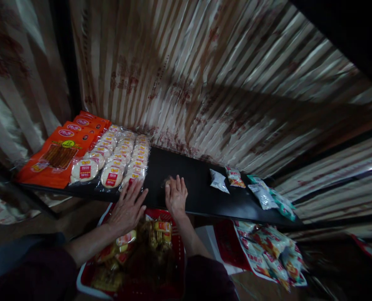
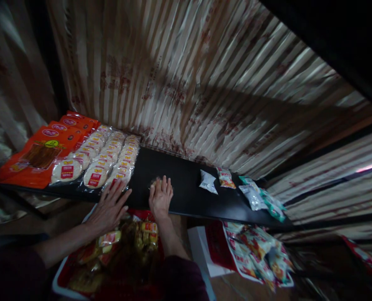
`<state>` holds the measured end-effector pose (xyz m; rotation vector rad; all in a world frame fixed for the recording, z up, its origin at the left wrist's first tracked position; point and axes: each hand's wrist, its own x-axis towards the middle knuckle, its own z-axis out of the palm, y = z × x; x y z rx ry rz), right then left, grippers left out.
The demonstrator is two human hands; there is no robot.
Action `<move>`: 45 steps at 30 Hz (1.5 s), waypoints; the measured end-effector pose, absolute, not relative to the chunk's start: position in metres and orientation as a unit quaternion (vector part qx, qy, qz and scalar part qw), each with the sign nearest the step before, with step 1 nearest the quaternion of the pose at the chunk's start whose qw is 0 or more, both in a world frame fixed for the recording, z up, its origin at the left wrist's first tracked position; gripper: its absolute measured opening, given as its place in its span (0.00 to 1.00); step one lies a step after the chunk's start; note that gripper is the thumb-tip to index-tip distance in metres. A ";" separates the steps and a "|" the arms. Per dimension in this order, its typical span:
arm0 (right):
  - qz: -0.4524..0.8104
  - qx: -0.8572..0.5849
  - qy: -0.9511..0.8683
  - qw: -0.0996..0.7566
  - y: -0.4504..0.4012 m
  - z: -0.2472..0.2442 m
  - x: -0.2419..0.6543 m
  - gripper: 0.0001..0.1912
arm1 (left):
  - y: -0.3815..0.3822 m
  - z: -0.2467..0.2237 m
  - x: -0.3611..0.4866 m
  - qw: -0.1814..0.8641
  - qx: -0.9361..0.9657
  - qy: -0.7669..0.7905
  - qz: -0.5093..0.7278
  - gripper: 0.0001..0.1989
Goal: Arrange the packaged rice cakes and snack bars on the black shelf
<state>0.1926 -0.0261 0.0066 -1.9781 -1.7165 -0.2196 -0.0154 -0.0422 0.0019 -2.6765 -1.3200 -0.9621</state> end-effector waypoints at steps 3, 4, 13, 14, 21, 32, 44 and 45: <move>-0.056 -0.752 -0.619 0.221 -0.045 0.000 0.203 0.24 | -0.051 -0.005 -0.003 -0.019 -0.877 -0.385 -0.287 0.22; -0.055 -0.748 -0.626 0.213 -0.053 -0.002 0.202 0.24 | -0.053 -0.007 0.000 -0.025 -0.886 -0.371 -0.277 0.22; -0.083 -0.677 -0.719 0.131 -0.102 0.003 0.180 0.30 | -0.071 -0.025 0.008 -0.068 -0.907 -0.331 -0.251 0.28; -0.085 -0.674 -0.722 0.131 -0.102 0.007 0.181 0.28 | -0.071 -0.026 0.008 -0.074 -0.906 -0.329 -0.257 0.28; -0.019 -0.663 -0.724 0.190 -0.098 0.026 0.190 0.20 | -0.065 -0.012 0.001 -0.124 -0.898 -0.293 -0.303 0.30; 0.526 -0.539 -0.219 0.621 -0.090 0.048 0.187 0.20 | -0.051 0.015 0.008 -0.227 -0.827 -0.332 -0.392 0.27; 0.594 -0.524 -0.210 0.573 -0.092 0.051 0.181 0.20 | -0.048 0.021 0.017 -0.335 -0.746 -0.367 -0.443 0.25; 0.602 -0.532 -0.238 0.546 -0.093 0.051 0.184 0.20 | -0.046 0.025 0.015 -0.342 -0.738 -0.373 -0.447 0.24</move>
